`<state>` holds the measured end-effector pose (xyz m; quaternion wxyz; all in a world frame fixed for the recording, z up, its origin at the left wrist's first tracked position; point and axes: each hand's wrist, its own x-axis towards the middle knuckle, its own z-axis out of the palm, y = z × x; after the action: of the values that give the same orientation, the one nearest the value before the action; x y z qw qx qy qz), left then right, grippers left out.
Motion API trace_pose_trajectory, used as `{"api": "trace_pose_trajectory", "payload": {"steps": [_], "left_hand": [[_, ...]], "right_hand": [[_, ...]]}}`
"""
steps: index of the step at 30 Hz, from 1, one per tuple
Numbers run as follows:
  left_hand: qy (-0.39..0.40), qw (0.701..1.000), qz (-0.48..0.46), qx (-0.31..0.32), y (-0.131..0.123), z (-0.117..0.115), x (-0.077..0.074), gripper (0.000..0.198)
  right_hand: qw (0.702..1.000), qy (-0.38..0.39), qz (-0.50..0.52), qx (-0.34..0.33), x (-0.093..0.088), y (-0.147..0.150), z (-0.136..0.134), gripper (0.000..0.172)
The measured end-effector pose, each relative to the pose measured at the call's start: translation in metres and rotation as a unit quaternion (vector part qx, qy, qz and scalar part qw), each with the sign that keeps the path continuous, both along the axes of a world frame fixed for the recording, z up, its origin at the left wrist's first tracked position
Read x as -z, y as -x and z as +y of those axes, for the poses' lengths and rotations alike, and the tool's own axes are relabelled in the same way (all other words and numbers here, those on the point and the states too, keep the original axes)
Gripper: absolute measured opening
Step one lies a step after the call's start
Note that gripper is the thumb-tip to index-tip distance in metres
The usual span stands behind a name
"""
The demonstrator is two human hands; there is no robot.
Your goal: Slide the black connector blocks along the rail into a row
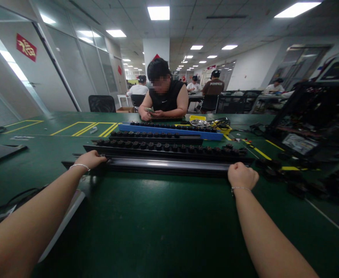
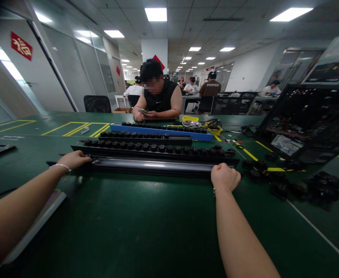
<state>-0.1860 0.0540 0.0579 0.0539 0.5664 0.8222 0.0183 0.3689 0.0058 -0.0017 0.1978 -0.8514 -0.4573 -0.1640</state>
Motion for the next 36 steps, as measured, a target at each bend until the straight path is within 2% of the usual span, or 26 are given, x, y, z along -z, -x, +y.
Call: {"api": "trace_pose_trajectory", "payload": {"steps": [17,36], "left_hand": [[-0.010,1.000,-0.017,0.019,-0.015,-0.001,0.000,0.040],[-0.021,0.999,-0.023,0.027,-0.035,-0.003,0.000,0.039]], "right_hand": [[1.000,0.007,0.030,-0.004,-0.002,0.001,-0.001,0.036],[1.000,-0.013,0.012,-0.001,-0.001,0.003,-0.002,0.037]]}}
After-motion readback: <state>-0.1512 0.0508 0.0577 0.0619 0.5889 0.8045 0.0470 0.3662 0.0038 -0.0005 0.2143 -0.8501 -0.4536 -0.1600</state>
